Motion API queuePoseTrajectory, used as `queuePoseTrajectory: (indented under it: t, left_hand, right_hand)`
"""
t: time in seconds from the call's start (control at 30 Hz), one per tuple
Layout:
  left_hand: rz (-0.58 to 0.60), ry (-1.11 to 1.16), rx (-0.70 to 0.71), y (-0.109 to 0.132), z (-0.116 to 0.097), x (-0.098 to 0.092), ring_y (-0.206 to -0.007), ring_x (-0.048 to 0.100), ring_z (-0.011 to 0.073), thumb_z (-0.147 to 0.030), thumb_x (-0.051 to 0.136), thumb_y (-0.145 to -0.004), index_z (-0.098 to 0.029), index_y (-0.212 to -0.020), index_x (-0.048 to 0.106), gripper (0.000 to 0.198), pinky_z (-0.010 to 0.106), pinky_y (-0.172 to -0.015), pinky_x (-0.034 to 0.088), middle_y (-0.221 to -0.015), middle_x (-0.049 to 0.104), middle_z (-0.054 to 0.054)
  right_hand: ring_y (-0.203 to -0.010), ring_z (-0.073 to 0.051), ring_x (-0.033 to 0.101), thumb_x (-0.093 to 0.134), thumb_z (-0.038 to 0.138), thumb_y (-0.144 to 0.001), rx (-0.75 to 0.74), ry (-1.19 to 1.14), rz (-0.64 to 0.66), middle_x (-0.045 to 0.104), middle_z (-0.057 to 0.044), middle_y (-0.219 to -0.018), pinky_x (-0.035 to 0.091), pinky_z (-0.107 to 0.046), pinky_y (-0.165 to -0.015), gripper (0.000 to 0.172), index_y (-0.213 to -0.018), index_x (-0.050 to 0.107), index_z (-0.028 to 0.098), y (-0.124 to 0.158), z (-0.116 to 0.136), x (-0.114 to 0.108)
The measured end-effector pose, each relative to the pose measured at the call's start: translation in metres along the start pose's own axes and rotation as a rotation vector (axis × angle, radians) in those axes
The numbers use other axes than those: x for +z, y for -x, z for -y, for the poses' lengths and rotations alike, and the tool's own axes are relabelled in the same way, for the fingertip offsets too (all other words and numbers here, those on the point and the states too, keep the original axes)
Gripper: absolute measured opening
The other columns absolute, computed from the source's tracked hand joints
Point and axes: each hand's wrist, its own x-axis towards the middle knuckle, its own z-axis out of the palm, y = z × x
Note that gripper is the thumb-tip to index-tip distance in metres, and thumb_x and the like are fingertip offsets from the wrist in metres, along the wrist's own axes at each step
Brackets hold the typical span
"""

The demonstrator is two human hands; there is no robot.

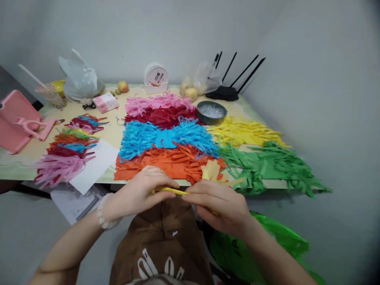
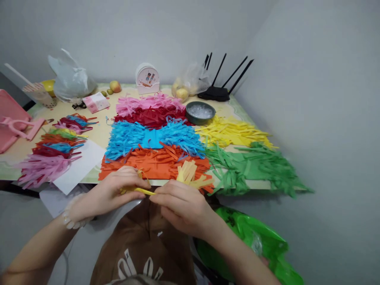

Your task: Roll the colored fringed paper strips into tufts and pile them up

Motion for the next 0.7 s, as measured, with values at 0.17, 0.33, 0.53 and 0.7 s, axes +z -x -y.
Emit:
queuePoseTrajectory:
  t: [0.17,0.33,0.53,0.7]
  left_hand:
    - [0.008,0.025,-0.026,-0.003,-0.002,-0.003,-0.082,0.062,0.0164,-0.030,0.057,-0.096,-0.017,-0.090,0.072,0.021,0.026,-0.077,0.043,-0.083,0.070,0.005]
    - [-0.023,-0.098,0.002,-0.003,0.003,-0.003,-0.077,0.062,0.0159,-0.028,0.053,-0.098,-0.017,-0.088,0.071,0.024,0.030,-0.081,0.044,-0.078,0.070,0.004]
    - [-0.304,-0.478,0.352,0.008,0.020,0.006,-0.095,0.068,0.0196,-0.017,0.054,-0.096,-0.027,-0.110,0.069,0.024,0.048,-0.112,0.026,-0.095,0.078,0.003]
    - [-0.470,-0.576,0.417,0.014,0.031,0.020,-0.106,0.070,0.0208,-0.012,0.058,-0.092,-0.026,-0.119,0.065,0.031,0.047,-0.115,0.026,-0.109,0.078,0.004]
  right_hand:
    - [-0.076,-0.015,0.073,0.050,0.002,-0.084,0.089,-0.116,-0.018,0.077,-0.002,-0.084,0.060,-0.026,-0.071,0.037,-0.101,0.073,0.025,-0.005,0.004,0.002]
    - [-0.084,-0.018,0.075,0.057,0.010,-0.086,0.257,-0.246,0.058,0.078,-0.004,-0.093,0.060,-0.027,-0.075,0.031,-0.108,0.073,0.024,-0.003,-0.001,-0.005]
    - [-0.082,-0.019,0.075,0.060,0.045,-0.092,0.733,-0.878,0.299,0.078,-0.009,-0.092,0.059,-0.027,-0.072,0.031,-0.097,0.073,0.018,-0.020,-0.020,0.000]
    - [-0.052,-0.010,0.062,0.075,0.045,-0.081,0.886,-1.121,0.206,0.071,-0.002,-0.061,0.048,-0.020,-0.052,0.030,-0.079,0.067,0.016,-0.020,-0.013,0.030]
